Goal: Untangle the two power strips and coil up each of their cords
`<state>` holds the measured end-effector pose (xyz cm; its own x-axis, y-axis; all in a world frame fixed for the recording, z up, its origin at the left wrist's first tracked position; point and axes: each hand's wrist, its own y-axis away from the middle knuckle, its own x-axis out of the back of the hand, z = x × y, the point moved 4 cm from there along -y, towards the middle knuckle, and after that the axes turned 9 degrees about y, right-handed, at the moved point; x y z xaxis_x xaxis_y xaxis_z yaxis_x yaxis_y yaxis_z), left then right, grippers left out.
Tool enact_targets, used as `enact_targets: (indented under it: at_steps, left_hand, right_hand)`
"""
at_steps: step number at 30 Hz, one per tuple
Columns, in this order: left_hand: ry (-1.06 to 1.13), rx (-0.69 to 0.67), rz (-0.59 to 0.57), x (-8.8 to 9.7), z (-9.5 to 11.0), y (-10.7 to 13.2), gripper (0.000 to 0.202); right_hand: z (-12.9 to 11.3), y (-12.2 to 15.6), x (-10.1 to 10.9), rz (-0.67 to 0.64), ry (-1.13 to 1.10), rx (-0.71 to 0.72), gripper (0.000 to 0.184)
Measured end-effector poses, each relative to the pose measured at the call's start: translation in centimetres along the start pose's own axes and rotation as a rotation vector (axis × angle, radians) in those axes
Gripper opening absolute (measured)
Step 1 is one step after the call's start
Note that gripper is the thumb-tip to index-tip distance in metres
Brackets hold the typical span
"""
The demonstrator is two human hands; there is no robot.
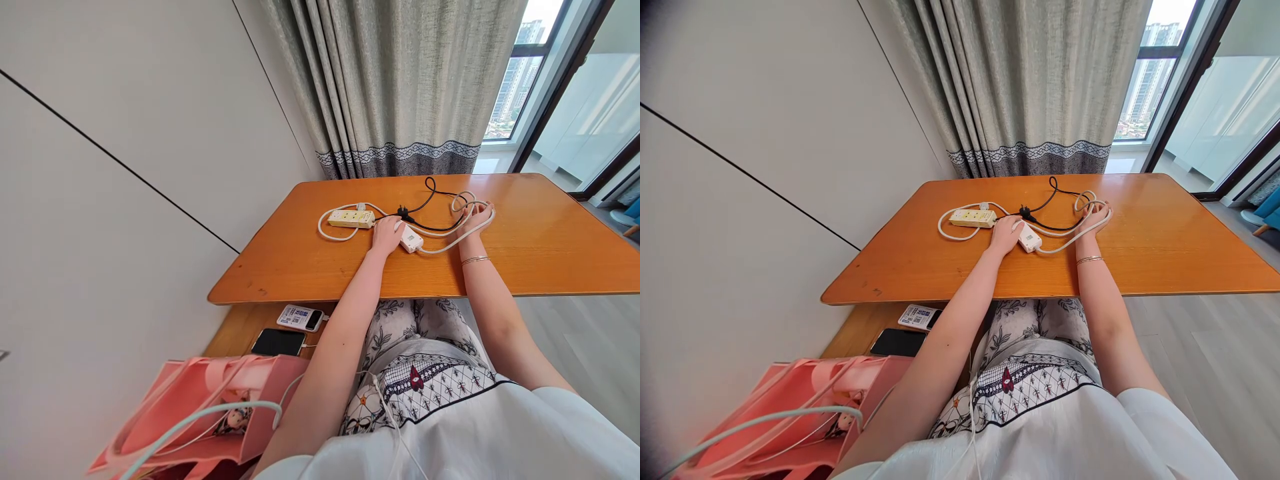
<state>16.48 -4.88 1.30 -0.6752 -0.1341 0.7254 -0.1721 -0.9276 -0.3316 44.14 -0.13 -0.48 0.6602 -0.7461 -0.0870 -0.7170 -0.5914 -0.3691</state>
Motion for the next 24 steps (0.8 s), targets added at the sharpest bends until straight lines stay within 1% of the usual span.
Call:
enact_targets:
  at_steps: [2, 3, 5, 7, 11, 14, 16, 18, 19, 22, 24]
  left_hand:
    - [0.002, -0.014, -0.027, -0.1, 0.0, 0.0, 0.039]
    - [0.003, -0.022, -0.034, -0.2, 0.0, 0.0, 0.038]
    - [-0.001, -0.025, -0.031, -0.2, 0.0, 0.0, 0.038]
    - [-0.021, -0.012, -0.019, -0.2, -0.1, 0.0, 0.039]
    - [-0.088, 0.04, -0.013, -0.5, -0.5, -0.1, 0.042]
    - [-0.083, 0.044, -0.032, -0.7, -0.6, -0.2, 0.038]
    - [-0.057, 0.028, -0.045, -0.8, -0.6, -0.1, 0.034]
    - [-0.033, 0.008, -0.059, -0.8, -0.6, -0.1, 0.031]
    - [-0.025, -0.001, -0.066, -0.8, -0.5, -0.1, 0.03]
    - [-0.005, -0.01, -0.086, -0.9, -0.4, -0.1, 0.027]
    - [0.014, -0.009, -0.09, -0.9, -0.3, -0.1, 0.026]
  right_hand:
    - [-0.6, 0.8, 0.0, 0.057, -0.155, -0.16, 0.05]
    - [-1.0, 1.2, 0.0, 0.059, -0.243, -0.238, 0.046]
    - [-2.0, 2.0, -0.2, 0.015, -0.372, -0.347, 0.039]
    - [-2.9, 2.7, -0.4, -0.068, -0.392, -0.384, 0.039]
    - [-3.6, 3.5, -0.7, -0.205, -0.356, -0.453, 0.051]
    - [-3.7, 3.9, -1.0, -0.266, -0.317, -0.47, 0.052]
    - [-3.6, 3.9, -1.2, -0.265, -0.302, -0.443, 0.052]
    - [-3.3, 3.5, -1.1, -0.202, -0.278, -0.389, 0.056]
    - [-3.0, 3.2, -0.9, -0.145, -0.261, -0.358, 0.059]
    - [-1.7, 1.5, 0.4, 0.076, -0.212, -0.289, 0.066]
    - [-0.6, 0.3, 1.4, 0.207, -0.183, -0.271, 0.066]
